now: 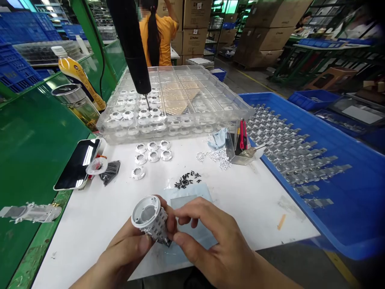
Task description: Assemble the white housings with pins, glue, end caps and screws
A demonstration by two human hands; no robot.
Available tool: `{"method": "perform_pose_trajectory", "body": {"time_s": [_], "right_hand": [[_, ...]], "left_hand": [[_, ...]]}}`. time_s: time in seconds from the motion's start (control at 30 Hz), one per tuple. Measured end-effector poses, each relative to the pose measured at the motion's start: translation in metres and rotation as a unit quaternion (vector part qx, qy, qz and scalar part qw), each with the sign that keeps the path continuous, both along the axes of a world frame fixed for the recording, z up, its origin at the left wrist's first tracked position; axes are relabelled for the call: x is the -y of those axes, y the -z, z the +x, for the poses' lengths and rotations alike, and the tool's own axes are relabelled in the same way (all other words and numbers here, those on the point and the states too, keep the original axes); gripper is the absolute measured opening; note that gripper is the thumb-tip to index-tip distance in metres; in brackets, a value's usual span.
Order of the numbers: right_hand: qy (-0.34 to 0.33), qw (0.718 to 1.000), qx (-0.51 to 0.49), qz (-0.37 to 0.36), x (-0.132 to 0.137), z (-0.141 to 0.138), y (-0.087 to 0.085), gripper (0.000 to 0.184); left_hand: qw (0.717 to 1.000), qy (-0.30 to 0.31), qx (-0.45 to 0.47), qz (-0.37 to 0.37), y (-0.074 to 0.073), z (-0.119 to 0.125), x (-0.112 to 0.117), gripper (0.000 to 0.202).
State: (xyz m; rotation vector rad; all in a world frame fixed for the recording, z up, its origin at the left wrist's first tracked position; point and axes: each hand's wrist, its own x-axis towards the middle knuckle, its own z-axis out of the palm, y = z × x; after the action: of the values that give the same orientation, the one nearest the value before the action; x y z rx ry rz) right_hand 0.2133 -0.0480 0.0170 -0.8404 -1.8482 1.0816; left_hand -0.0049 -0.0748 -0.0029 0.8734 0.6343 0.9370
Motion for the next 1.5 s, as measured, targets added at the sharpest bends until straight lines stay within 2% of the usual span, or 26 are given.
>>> {"method": "perform_pose_trajectory", "body": {"time_s": [0.13, 0.23, 0.33, 0.47, 0.6, 0.67, 0.77, 0.9, 1.0, 1.2, 1.37, 1.5], "right_hand": [[0.002, 1.000, -0.012, -0.009, 0.003, -0.005, 0.002, 0.018], [0.013, 1.000, -0.026, -0.008, 0.005, -0.007, 0.004, 0.018], [0.027, 0.999, -0.034, -0.012, 0.005, -0.010, 0.005, 0.016], [0.034, 0.997, -0.023, -0.064, 0.005, -0.013, 0.003, 0.012], [0.028, 0.994, -0.023, -0.104, 0.005, -0.013, 0.002, 0.016], [0.027, 0.993, -0.031, -0.114, 0.006, -0.014, 0.002, 0.018], [0.019, 0.990, -0.044, -0.130, 0.007, -0.014, 0.000, 0.015], [-0.001, 0.992, -0.029, -0.123, 0.005, -0.007, 0.000, 0.014], [0.005, 0.993, -0.005, -0.114, -0.001, 0.004, 0.009, 0.016], [0.070, 0.990, 0.051, -0.115, -0.011, 0.026, 0.036, 0.019], [0.084, 0.984, 0.062, -0.144, -0.012, 0.031, 0.046, 0.020], [0.098, 0.982, 0.047, -0.153, -0.011, 0.032, 0.051, 0.022]], "left_hand": [[0.997, -0.012, 0.065, -0.030, 0.001, 0.001, 0.006, 0.041], [0.997, -0.007, 0.071, -0.043, -0.002, 0.004, 0.007, 0.042], [0.997, -0.024, 0.047, -0.049, -0.002, 0.006, 0.008, 0.043], [0.995, -0.058, -0.015, -0.085, 0.003, 0.005, 0.013, 0.041], [0.990, -0.058, -0.077, -0.099, 0.005, 0.002, 0.016, 0.047], [0.991, -0.049, -0.084, -0.089, 0.002, 0.003, 0.015, 0.046], [0.994, -0.028, -0.100, -0.030, -0.006, 0.008, 0.011, 0.041], [0.979, -0.011, -0.202, 0.022, -0.016, 0.014, 0.006, 0.041], [0.964, -0.014, -0.259, 0.052, -0.022, 0.019, 0.000, 0.034], [0.953, -0.027, -0.272, 0.131, -0.030, 0.028, -0.015, 0.028], [0.964, -0.048, -0.244, 0.092, -0.030, 0.038, -0.018, 0.025], [0.964, -0.081, -0.243, 0.067, -0.022, 0.046, -0.018, 0.027]]}}
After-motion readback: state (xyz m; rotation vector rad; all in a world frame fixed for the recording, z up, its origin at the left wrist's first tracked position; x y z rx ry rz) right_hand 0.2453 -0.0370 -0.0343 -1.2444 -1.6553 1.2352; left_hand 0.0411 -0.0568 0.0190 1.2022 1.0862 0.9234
